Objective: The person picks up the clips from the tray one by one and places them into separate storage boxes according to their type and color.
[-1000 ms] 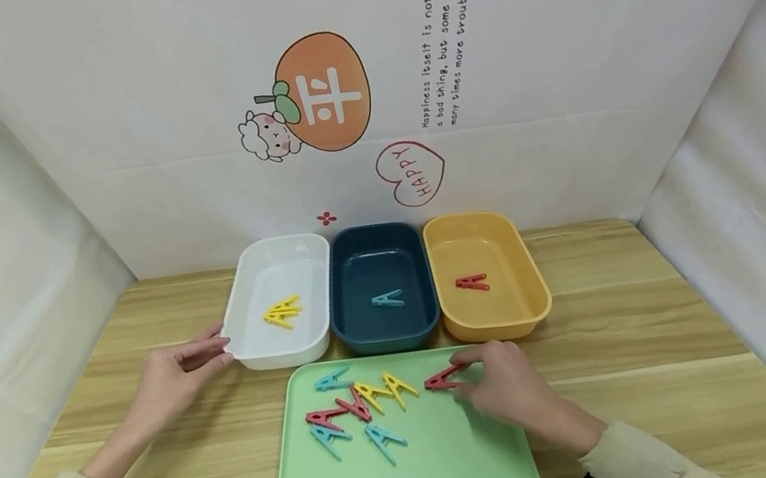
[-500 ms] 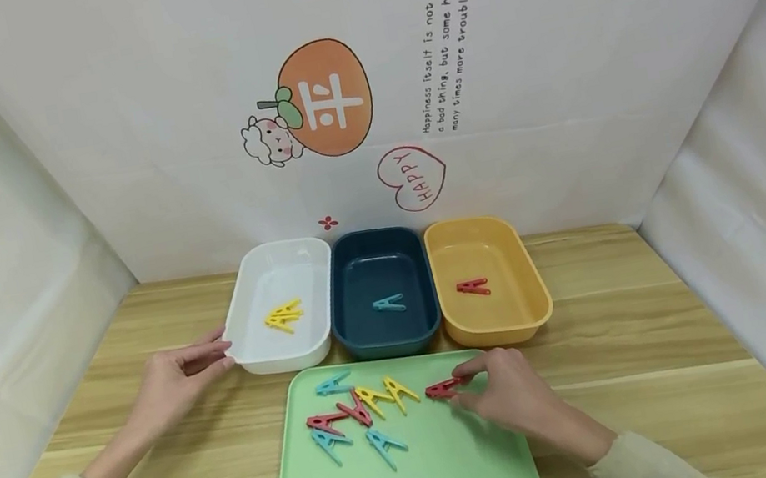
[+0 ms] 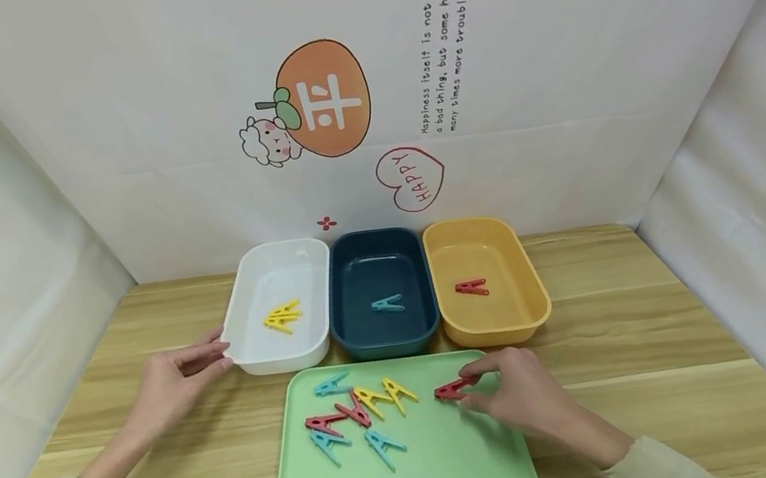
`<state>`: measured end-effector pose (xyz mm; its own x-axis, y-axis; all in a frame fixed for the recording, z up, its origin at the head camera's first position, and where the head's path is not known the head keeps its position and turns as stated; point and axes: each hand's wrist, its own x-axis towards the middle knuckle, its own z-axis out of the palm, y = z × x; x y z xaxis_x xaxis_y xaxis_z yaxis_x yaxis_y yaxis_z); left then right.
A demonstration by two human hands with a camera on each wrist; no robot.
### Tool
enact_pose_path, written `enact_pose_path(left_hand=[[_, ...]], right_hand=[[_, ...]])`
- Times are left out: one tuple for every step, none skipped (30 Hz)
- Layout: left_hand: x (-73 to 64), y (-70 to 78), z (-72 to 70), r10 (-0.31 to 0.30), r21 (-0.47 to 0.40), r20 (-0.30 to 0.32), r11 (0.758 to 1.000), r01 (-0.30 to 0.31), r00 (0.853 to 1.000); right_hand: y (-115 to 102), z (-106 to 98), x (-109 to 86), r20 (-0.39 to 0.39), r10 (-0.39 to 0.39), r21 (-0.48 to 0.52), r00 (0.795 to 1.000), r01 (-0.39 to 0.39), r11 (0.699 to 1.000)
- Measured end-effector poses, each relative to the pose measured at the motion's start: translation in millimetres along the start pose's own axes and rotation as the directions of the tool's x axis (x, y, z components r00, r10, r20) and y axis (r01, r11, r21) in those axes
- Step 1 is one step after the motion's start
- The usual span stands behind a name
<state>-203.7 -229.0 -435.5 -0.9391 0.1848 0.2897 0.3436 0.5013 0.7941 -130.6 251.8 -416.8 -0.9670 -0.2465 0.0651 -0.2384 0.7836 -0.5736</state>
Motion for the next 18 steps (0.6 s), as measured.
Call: enact_pose_path(left_hand=[[-0.1, 0.3, -0.5, 0.001, 0.001, 0.001, 1.000, -0.001, 1.000], [-0.2, 0.3, -1.0, 0.001, 0.001, 0.001, 1.000, -0.001, 1.000], [-0.3, 0.3, -1.4, 0.002, 0.000, 0.002, 1.000, -0.002, 1.000], [-0.6, 0.0, -1.4, 0.003, -0.003, 0.003, 1.000, -0.003, 1.000], [-0.6, -0.3, -1.2, 0.004, -0.006, 0.003, 1.000, -0.004, 1.000], [-0.7, -0.5, -1.1, 0.005, -0.008, 0.003, 1.000, -0.005, 1.000], [-0.8, -0.6, -1.0, 0.005, -0.010, 0.003, 1.000, -0.005, 1.000], [-0.8, -0.8, -0.8, 0.005, -0.012, 0.003, 1.000, -0.005, 1.000], [-0.8, -0.6, -0.8, 0.006, -0.013, 0.003, 1.000, -0.006, 1.000], [-0.8, -0.5, -0.8, 0.006, -0.013, 0.003, 1.000, -0.006, 1.000], [-0.8, -0.3, -0.8, 0.006, -0.011, 0.003, 1.000, -0.006, 1.000], [-0.9, 0.0, -0.9, 0.006, -0.009, 0.003, 1.000, -0.006, 1.000], [-1.0, 0.3, -1.0, 0.005, -0.008, 0.003, 1.000, -0.005, 1.000], [-1.1, 0.5, -1.1, 0.004, -0.007, 0.003, 1.000, -0.004, 1.000], [-1.1, 0.7, -1.3, 0.003, -0.007, 0.003, 1.000, -0.003, 1.000], [-1.2, 0.9, -1.3, 0.002, -0.004, 0.004, 1.000, -0.002, 1.000], [-1.3, 0.9, -1.4, 0.001, -0.004, 0.004, 1.000, -0.001, 1.000], [-1.3, 0.9, -1.4, 0.000, -0.002, 0.005, 1.000, 0.000, 1.000]], right_hand=[[0, -1, -0.2, 0.000, 0.008, 0.009, 1.000, -0.008, 1.000], [-1, -2, -0.4, 0.003, 0.017, 0.022, 1.000, -0.017, 1.000], [-1, -4, -0.5, 0.004, 0.026, 0.037, 1.000, -0.026, 0.999], [-1, -5, -0.8, 0.006, 0.035, 0.054, 0.999, -0.035, 0.998], [-1, -6, -1.2, 0.005, 0.033, 0.069, 0.999, -0.033, 0.997], [-1, -8, -1.4, 0.003, 0.034, 0.082, 0.999, -0.034, 0.996], [-1, -10, -1.5, 0.003, 0.036, 0.098, 0.999, -0.036, 0.995], [-1, -12, -1.5, 0.000, 0.038, 0.115, 0.999, -0.037, 0.993], [-1, -15, -1.5, -0.003, 0.043, 0.130, 0.999, -0.042, 0.991], [-2, -18, -1.4, -0.004, 0.044, 0.142, 0.999, -0.043, 0.989], [-2, -20, -1.4, -0.006, 0.042, 0.151, 0.999, -0.041, 0.988], [-3, -24, -0.9, -0.005, 0.051, 0.164, 0.999, -0.049, 0.985], [-3, -27, -0.3, -0.005, 0.059, 0.181, 0.998, -0.057, 0.982], [-3, -30, 0.4, -0.007, 0.063, 0.195, 0.998, -0.061, 0.979], [-3, -33, 1.3, -0.009, 0.066, 0.212, 0.998, -0.063, 0.975], [-3, -37, 2.2, -0.010, 0.059, 0.237, 0.998, -0.055, 0.970], [-3, -40, 3.4, -0.012, 0.053, 0.258, 0.999, -0.048, 0.965], [-2, -44, 4.6, -0.014, 0.059, 0.281, 0.998, -0.053, 0.958]])
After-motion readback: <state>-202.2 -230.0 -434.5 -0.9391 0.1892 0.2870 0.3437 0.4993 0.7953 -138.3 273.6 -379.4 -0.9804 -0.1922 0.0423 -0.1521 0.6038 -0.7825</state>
